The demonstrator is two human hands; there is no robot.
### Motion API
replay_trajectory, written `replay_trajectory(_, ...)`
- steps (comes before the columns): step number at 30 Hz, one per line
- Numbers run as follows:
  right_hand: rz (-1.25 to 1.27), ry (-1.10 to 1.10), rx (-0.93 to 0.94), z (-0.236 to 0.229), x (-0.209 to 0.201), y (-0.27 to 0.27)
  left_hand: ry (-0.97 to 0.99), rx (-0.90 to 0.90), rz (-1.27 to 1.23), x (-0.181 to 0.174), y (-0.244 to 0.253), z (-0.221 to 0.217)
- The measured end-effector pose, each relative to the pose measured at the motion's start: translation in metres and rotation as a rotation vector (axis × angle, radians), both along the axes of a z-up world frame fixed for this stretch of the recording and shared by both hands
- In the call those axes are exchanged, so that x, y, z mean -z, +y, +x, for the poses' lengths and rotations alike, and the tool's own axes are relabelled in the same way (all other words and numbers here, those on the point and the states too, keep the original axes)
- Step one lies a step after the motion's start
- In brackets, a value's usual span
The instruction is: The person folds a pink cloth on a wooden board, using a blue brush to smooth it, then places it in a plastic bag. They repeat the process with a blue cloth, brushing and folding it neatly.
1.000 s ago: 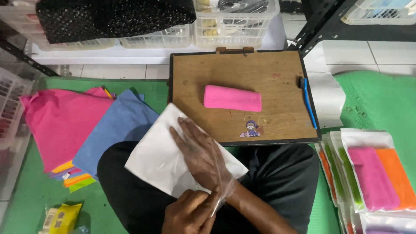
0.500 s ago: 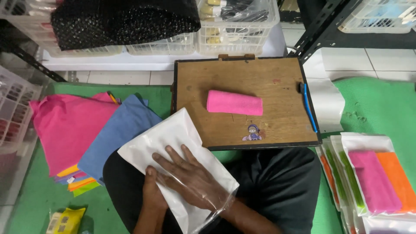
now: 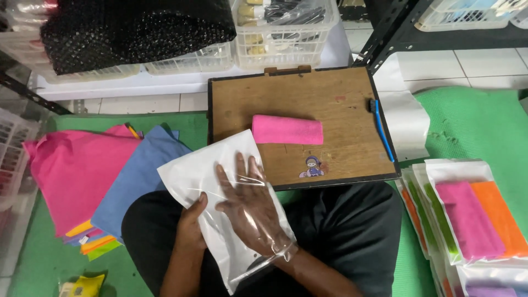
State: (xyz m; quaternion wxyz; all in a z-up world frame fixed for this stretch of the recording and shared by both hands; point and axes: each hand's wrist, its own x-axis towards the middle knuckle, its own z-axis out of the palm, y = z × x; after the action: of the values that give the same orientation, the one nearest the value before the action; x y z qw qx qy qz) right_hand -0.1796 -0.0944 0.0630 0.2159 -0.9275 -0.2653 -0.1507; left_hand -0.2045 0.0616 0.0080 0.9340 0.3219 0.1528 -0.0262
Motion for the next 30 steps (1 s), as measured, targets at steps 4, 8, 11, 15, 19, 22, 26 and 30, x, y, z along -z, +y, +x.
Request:
replay_trajectory(4, -0.191, -0.12, -0.091, -0.01, -0.035, -0.001, 0.272, -0.064, -0.107, -0.064, 0.003, 0.031)
replay_trajectory(8, -0.074, -0.112, -0.269, -0.038, -0.037, -0.024, 0.276, -0.189, -0.029, -0.063, 0.021, 0.054)
replay_trajectory(11, 0.007, 0.438, -0.612, -0.032, -0.055, -0.075, 0.278, -0.297, 0.02, -0.078, 0.023, 0.072)
replay_trajectory(15, 0.534, 0.606, -0.367, 0.023, -0.076, -0.136, 0.248, -0.339, -0.053, -0.071, 0.029, 0.096)
replay_trajectory(19, 0.1, 0.028, 0.169, 0.133, -0.027, -0.155, -0.002, -0.131, -0.069, -0.043, 0.035, 0.117)
replay_trajectory(22, 0.006, 0.036, 0.094, 0.167, -0.011, -0.152, 0.035, -0.137, -0.058, -0.028, 0.04, 0.12)
replay_trajectory(26, -0.195, 0.264, 0.105, 0.18, -0.006, -0.146, 0.169, -0.166, -0.026, -0.036, 0.034, 0.115)
replay_trajectory(30, -0.04, 0.513, 0.055, 0.188, -0.028, -0.158, 0.222, -0.191, -0.053, -0.026, 0.021, 0.115)
